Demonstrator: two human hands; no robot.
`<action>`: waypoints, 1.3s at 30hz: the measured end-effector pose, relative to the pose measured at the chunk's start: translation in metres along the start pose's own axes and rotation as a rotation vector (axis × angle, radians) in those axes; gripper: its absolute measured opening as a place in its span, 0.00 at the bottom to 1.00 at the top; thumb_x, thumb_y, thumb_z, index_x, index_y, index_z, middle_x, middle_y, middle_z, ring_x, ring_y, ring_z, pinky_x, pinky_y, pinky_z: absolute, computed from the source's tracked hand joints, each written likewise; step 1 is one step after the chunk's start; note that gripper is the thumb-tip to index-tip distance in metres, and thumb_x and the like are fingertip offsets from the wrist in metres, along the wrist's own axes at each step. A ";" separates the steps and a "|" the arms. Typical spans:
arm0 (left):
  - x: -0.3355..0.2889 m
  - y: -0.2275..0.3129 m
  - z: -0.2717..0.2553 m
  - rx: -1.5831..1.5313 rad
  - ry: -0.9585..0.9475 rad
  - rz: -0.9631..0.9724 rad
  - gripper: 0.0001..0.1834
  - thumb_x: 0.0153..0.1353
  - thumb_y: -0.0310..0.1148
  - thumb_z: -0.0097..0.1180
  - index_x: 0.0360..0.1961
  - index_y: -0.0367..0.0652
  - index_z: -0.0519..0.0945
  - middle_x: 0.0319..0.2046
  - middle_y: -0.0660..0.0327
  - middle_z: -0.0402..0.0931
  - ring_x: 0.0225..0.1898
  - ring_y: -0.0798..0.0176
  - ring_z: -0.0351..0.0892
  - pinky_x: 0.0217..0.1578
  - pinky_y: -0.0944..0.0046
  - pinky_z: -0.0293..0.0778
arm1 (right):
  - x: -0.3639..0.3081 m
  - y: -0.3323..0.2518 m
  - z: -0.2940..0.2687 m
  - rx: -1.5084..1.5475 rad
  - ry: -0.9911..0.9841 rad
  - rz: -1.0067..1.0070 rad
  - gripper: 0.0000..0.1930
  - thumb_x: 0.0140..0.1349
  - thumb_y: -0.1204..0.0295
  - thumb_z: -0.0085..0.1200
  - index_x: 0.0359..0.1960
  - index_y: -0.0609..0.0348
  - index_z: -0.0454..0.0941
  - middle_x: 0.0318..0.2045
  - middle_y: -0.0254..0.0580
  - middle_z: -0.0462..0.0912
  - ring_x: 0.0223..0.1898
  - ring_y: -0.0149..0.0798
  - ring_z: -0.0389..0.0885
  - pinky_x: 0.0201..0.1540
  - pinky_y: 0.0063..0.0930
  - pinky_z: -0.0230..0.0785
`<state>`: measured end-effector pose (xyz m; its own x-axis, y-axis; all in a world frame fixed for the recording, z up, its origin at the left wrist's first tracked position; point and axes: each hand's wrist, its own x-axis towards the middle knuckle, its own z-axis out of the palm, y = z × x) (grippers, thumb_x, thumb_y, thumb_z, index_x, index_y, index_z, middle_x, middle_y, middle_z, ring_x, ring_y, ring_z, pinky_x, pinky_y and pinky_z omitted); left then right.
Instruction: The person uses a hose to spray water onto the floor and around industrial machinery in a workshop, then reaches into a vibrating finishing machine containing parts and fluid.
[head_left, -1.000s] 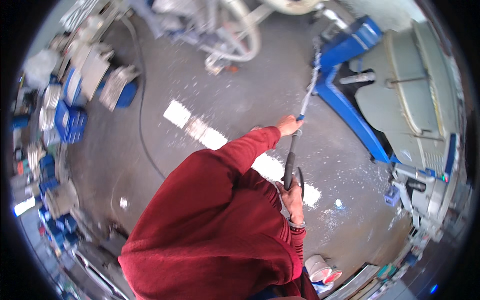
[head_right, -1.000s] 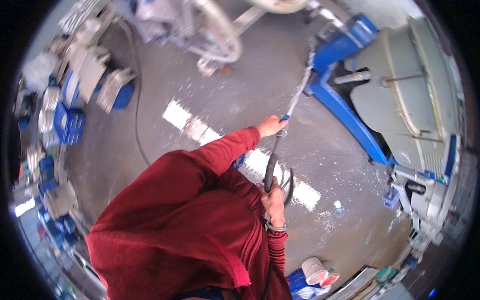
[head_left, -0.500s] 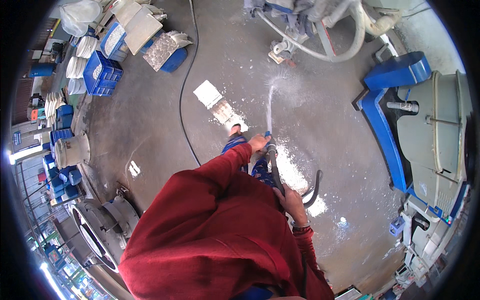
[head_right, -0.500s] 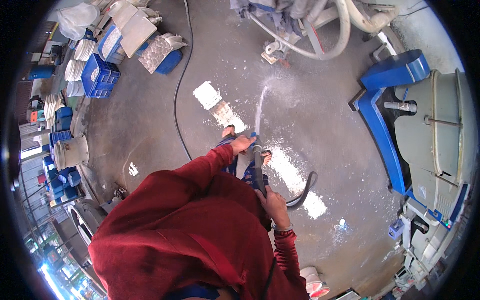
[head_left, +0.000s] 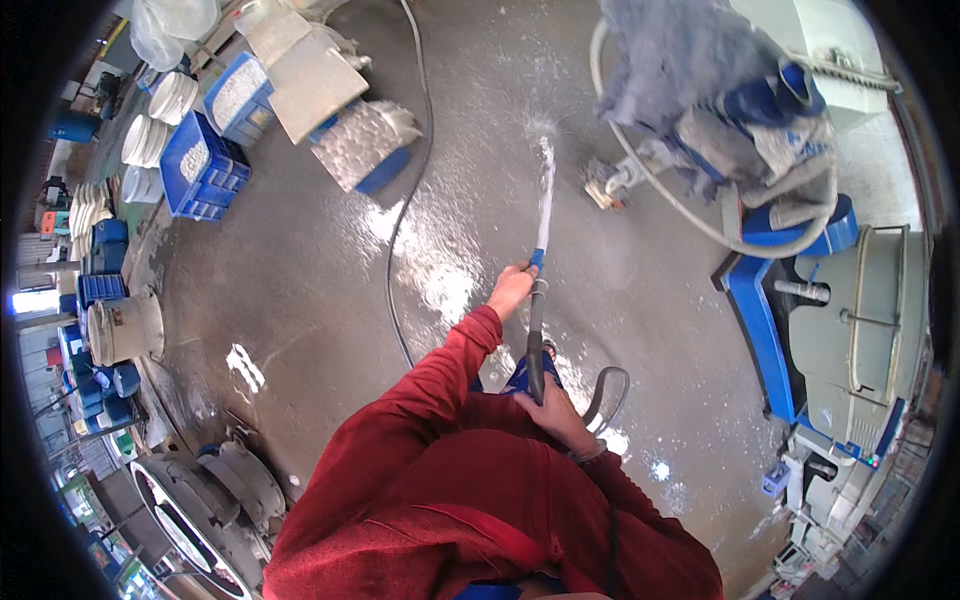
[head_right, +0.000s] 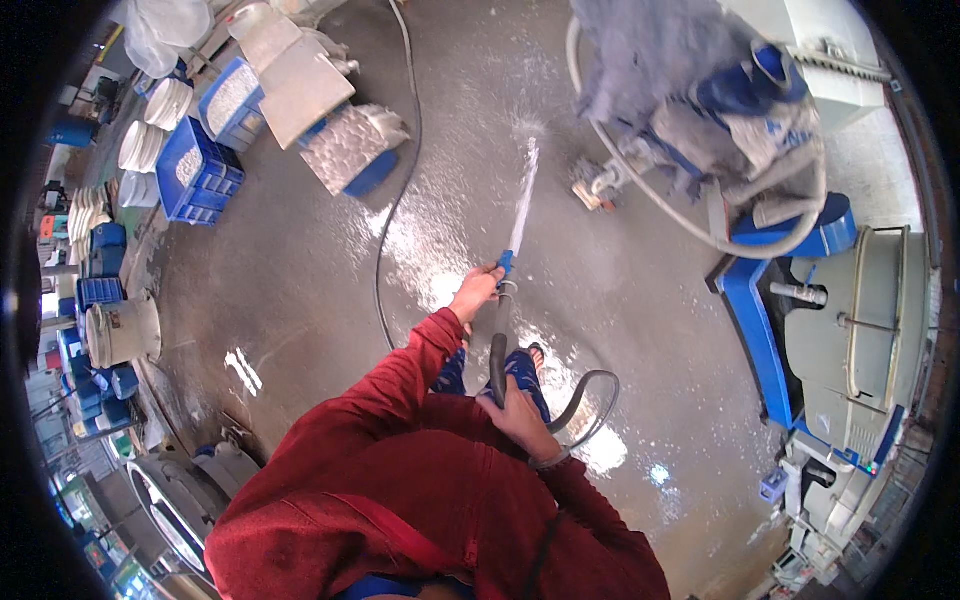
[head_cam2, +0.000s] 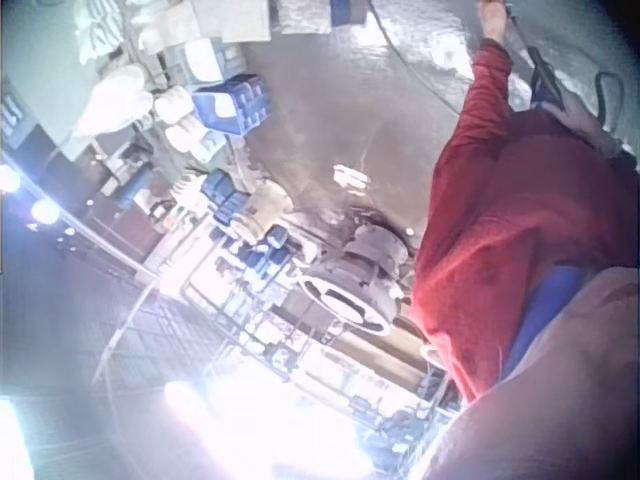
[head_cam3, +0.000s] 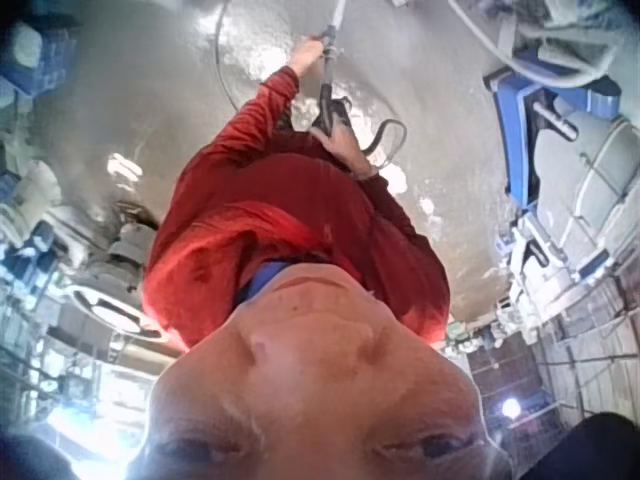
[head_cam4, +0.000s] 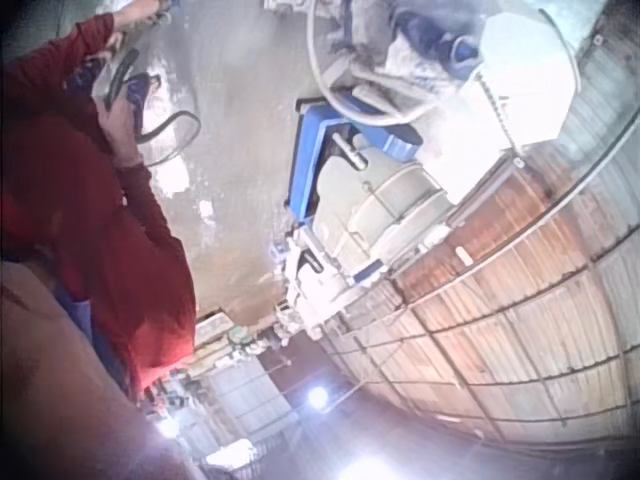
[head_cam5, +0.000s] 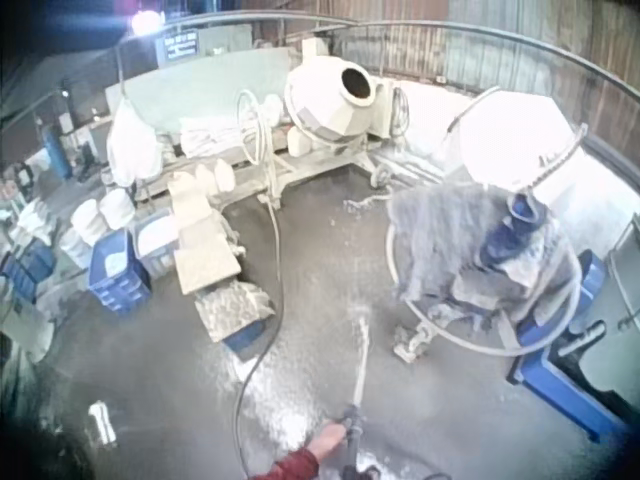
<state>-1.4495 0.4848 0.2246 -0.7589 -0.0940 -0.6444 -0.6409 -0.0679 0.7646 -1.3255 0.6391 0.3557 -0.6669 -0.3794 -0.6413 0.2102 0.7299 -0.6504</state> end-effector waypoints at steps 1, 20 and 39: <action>0.004 0.015 -0.017 0.020 0.007 0.014 0.18 0.57 0.40 0.46 0.39 0.36 0.74 0.23 0.56 0.74 0.28 0.64 0.75 0.29 0.64 0.70 | 0.009 -0.015 0.001 0.007 0.006 -0.064 0.26 0.53 0.58 0.51 0.43 0.69 0.61 0.29 0.67 0.74 0.35 0.64 0.73 0.37 0.48 0.64; 0.248 0.294 -0.203 0.201 0.129 0.333 0.23 0.59 0.40 0.47 0.52 0.36 0.68 0.25 0.65 0.70 0.25 0.72 0.64 0.27 0.69 0.64 | 0.282 -0.249 -0.116 0.190 0.190 -0.324 0.17 0.51 0.71 0.53 0.40 0.67 0.66 0.30 0.55 0.75 0.34 0.48 0.77 0.37 0.35 0.66; 0.445 0.513 -0.200 -0.189 -0.252 0.208 0.19 0.53 0.32 0.53 0.46 0.34 0.70 0.22 0.69 0.67 0.19 0.77 0.61 0.19 0.76 0.60 | 0.490 -0.347 -0.250 0.300 0.493 -0.213 0.18 0.51 0.68 0.54 0.39 0.69 0.66 0.24 0.53 0.75 0.30 0.47 0.76 0.35 0.34 0.66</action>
<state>-2.0930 0.2094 0.3313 -0.8901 0.1207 -0.4394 -0.4556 -0.2569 0.8523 -1.9038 0.3421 0.3686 -0.9534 -0.1397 -0.2674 0.1801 0.4476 -0.8759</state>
